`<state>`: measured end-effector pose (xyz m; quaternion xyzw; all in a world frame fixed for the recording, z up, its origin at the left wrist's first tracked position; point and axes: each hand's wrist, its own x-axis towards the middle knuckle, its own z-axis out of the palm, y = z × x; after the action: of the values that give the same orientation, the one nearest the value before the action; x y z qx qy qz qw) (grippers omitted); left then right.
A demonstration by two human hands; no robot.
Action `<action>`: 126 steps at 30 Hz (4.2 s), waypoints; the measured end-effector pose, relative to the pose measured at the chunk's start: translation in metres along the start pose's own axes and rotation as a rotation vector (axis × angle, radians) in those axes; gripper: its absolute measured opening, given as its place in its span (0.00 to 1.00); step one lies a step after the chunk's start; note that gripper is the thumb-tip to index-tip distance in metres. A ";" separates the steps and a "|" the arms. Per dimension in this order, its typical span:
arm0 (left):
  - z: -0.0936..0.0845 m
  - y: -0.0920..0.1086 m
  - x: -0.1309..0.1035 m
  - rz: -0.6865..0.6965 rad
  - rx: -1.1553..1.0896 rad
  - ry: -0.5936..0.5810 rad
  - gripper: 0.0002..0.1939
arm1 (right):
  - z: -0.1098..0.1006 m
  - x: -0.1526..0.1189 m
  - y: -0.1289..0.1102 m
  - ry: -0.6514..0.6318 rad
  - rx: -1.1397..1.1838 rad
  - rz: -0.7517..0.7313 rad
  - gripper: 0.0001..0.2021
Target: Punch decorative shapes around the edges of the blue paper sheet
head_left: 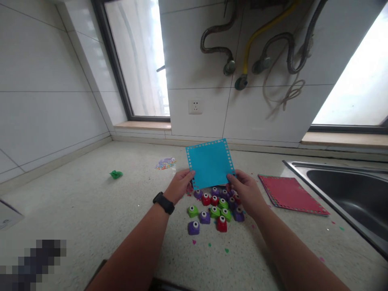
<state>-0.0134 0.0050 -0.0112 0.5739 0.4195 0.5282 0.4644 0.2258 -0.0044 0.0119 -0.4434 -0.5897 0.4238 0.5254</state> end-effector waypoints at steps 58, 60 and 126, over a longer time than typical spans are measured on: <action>-0.012 -0.008 0.009 -0.005 0.064 0.187 0.19 | -0.001 -0.002 0.010 -0.489 -0.918 -0.562 0.09; -0.011 -0.008 0.009 -0.002 0.057 0.186 0.19 | -0.002 -0.001 0.009 -0.514 -0.947 -0.554 0.10; 0.003 -0.012 0.001 0.002 -0.032 0.090 0.24 | -0.022 -0.007 -0.014 0.012 -0.008 -0.577 0.20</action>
<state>-0.0098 0.0082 -0.0229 0.5427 0.4306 0.5606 0.4536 0.2470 -0.0139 0.0258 -0.2621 -0.6902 0.2519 0.6257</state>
